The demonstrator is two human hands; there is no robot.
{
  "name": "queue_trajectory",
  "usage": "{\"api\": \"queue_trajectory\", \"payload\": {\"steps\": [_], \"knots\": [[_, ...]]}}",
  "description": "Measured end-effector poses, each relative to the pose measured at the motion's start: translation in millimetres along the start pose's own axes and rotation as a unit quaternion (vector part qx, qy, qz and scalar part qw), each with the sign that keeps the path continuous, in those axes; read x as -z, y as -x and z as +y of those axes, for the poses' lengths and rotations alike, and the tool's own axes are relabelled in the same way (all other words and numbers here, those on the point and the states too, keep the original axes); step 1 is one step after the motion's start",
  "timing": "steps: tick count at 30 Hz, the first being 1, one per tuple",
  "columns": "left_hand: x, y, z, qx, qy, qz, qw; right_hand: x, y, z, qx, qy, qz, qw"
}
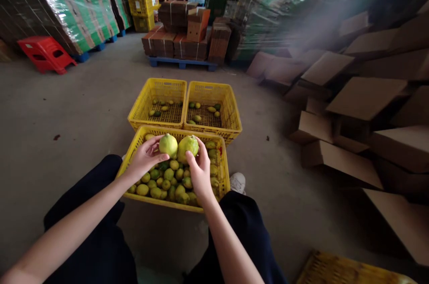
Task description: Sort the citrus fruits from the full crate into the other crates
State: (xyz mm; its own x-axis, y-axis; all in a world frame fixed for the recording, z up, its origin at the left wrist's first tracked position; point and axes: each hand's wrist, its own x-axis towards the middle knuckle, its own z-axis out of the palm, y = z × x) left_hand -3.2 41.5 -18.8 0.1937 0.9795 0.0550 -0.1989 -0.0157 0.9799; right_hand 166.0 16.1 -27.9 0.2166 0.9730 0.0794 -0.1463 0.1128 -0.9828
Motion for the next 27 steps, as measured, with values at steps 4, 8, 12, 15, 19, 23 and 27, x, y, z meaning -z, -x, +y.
{"api": "queue_trajectory", "payload": {"steps": [4, 8, 12, 15, 19, 23, 27], "knots": [[-0.6, -2.0, 3.6, 0.035, 0.022, 0.009, 0.999, 1.5, 0.1, 4.4, -0.023, 0.015, 0.003, 1.0], [-0.7, -3.0, 6.6, 0.063, 0.019, 0.015, 0.998, 2.8, 0.8, 5.2, -0.04, 0.011, -0.002, 0.999], [-1.2, -2.8, 8.1, 0.075, 0.013, 0.01, 0.997, 2.2, 1.8, 2.2, -0.094, -0.019, 0.002, 0.995], [-1.3, -2.4, 8.8, 0.081, 0.006, 0.006, 0.997, 1.0, 2.0, -0.3, -0.11, -0.016, 0.013, 0.994], [0.0, -1.9, 8.7, 0.086, 0.0, -0.006, 0.996, -0.7, 1.2, -1.4, -0.127, -0.011, 0.029, 0.991], [2.3, -1.1, 6.8, 0.094, 0.02, -0.023, 0.995, -1.8, 0.5, -3.0, -0.144, -0.053, 0.02, 0.988], [3.0, -0.8, 6.2, 0.122, 0.054, -0.025, 0.991, -0.8, 0.3, -5.1, -0.139, -0.094, -0.017, 0.986]]}}
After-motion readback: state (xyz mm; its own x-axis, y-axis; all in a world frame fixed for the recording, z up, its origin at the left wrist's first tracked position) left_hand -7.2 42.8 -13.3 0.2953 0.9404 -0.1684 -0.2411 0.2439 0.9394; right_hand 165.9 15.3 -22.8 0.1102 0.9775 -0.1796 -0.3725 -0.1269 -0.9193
